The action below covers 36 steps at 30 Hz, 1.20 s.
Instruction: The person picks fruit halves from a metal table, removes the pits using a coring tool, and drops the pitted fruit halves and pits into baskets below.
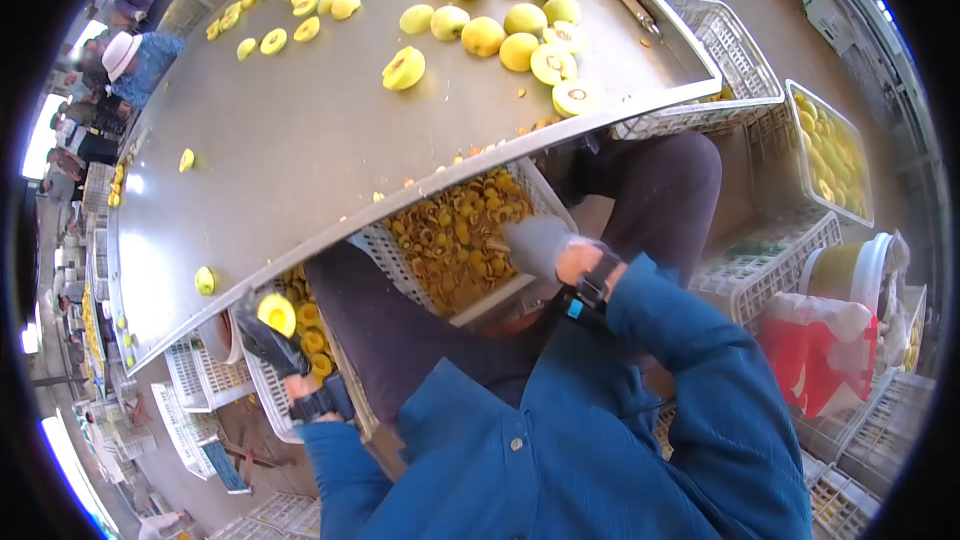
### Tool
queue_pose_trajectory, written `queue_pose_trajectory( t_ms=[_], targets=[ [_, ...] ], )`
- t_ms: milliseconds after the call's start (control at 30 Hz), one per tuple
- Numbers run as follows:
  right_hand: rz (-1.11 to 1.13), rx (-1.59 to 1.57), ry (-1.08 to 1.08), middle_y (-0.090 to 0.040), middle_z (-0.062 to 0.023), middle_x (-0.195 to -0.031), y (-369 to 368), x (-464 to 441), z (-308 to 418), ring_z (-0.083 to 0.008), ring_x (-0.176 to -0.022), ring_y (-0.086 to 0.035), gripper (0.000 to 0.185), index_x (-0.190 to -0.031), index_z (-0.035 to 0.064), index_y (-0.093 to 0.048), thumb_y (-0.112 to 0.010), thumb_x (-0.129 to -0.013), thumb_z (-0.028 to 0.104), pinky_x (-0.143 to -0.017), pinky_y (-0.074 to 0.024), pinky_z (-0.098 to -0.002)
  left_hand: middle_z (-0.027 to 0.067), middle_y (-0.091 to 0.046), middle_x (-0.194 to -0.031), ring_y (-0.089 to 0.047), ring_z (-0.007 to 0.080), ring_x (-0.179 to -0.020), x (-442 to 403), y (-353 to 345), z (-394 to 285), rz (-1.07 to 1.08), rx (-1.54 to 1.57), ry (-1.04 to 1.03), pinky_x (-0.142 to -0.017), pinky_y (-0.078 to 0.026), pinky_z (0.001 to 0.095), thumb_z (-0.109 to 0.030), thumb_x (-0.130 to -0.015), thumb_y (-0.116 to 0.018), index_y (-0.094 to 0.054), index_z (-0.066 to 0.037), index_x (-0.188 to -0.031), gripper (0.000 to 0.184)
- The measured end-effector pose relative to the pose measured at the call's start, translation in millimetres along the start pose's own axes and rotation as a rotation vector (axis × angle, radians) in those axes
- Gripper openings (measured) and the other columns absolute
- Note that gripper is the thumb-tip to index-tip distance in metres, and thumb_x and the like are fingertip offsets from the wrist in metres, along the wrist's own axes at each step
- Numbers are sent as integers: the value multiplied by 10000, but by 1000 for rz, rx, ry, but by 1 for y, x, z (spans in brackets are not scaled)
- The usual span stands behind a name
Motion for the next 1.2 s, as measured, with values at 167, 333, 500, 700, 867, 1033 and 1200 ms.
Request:
queue_pose_trajectory(
  t_ms=[167,333,500,700,867,1033,1200],
  targets=[
    [-87,-155,25,-665,-142,-744,8,24,9,-366,-692,-664,178,-968,94,-579,-580,-864,239,-641,-524,-473,190,-607,-1227,-577,324,-1137,-34,17,-14,161,-907,-510,-990,-440,407,-209,-975,-547,-573,18,-1238,348],
    [-240,-363,138,-609,-163,-646,-2,32,17,-374,-641,-637,258,-938,125,-565,-515,-961,377,-578,-495,-479,176,-590,-1266,-552,340,-1188,-17,-209,-100,722,-599,-922,-1017,-423,423,-86,-859,-660,-576,-33,-1261,414],
    [-212,-387,95,-596,-145,-617,12,49,17,-368,-590,-619,223,-895,100,-510,-563,-936,312,-535,-475,-478,193,-508,-1353,-481,378,-1250,-19,-410,-91,1004,-560,-1338,-1052,-395,451,-188,-870,-657,-482,-80,-1360,532],
    [-136,-478,-5,-618,-127,-631,19,59,14,-346,-595,-633,202,-893,92,-513,-568,-928,283,-535,-489,-453,184,-559,-1285,-484,358,-1242,-38,-508,-46,1319,-789,-921,-1067,-371,435,-300,-864,-669,-520,-97,-1321,521],
    [-111,-511,1,-638,-115,-658,23,55,16,-338,-628,-646,196,-903,88,-520,-573,-924,275,-566,-501,-437,138,-599,-1253,-565,269,-1163,-41,-478,-52,1341,-472,-549,-1003,-437,388,-264,-907,-646,-567,-49,-1264,424],
    [-117,-499,-3,-636,-119,-686,23,58,14,-338,-659,-653,212,-908,92,-527,-603,-907,289,-582,-503,-443,186,-572,-1276,-591,340,-1142,-30,-416,-68,1370,409,320,-923,-534,420,-331,-1018,-454,-476,3,-1349,471],
    [-538,-592,47,-628,-133,-727,56,60,15,-349,-676,-649,253,-1106,160,-584,-640,-880,260,-595,-516,-437,238,-445,-1422,-561,383,-1185,-7,-368,-78,1301,720,716,-896,-557,437,-577,-976,-366,-403,-8,-1403,713]
  ],
)
Point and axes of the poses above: each hand's wrist, its own x-axis away from the middle knuckle, its own y-axis out of the back of the hand, z = x × y, the point moved 2 cm from there along -x, towards the middle knuckle
